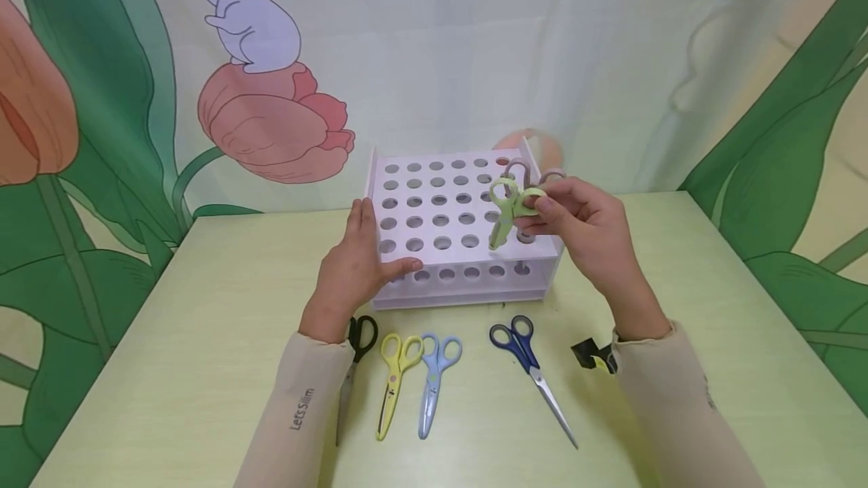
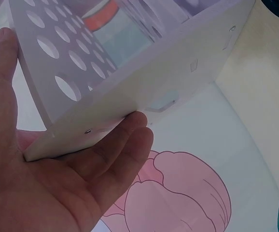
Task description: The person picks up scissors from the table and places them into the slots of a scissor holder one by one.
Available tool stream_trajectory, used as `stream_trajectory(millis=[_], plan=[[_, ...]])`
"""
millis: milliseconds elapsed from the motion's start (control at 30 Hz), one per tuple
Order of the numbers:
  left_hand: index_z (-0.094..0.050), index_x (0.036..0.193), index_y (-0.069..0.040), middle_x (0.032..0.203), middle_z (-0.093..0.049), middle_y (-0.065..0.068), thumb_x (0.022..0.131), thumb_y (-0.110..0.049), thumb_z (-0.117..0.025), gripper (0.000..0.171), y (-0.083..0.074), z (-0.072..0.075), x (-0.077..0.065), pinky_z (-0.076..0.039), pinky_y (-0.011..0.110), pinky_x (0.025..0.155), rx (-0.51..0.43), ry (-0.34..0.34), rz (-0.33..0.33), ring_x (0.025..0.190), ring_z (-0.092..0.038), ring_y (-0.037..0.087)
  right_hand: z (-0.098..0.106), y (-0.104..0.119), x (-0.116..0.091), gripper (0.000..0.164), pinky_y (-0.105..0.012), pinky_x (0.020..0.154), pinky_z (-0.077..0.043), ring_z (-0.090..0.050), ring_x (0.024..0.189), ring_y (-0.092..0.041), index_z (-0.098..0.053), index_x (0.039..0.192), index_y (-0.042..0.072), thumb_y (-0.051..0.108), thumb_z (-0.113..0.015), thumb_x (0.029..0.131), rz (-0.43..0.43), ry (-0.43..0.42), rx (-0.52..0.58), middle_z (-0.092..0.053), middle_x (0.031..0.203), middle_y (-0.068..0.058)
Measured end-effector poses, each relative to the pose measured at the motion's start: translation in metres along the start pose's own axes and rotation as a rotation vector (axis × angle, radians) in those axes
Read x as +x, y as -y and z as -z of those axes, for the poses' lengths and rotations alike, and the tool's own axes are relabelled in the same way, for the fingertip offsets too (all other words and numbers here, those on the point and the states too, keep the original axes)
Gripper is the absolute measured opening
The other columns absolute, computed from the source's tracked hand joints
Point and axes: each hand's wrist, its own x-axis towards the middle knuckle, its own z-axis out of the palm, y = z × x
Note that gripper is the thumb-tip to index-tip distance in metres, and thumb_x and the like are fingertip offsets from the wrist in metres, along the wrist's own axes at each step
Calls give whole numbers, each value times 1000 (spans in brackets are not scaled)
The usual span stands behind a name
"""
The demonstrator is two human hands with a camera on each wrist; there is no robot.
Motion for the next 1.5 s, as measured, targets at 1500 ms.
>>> stream_trajectory(millis=[1500], plan=[[-7, 160, 3, 167, -7, 20, 79, -63, -78, 126, 1, 1, 2, -52, 45, 69, 24, 11, 12, 92, -62, 34, -31, -53, 3, 18, -27, 43, -48, -56, 41, -20, -69, 114, -1, 8, -65, 100, -199, 37, -274, -74, 108, -17]])
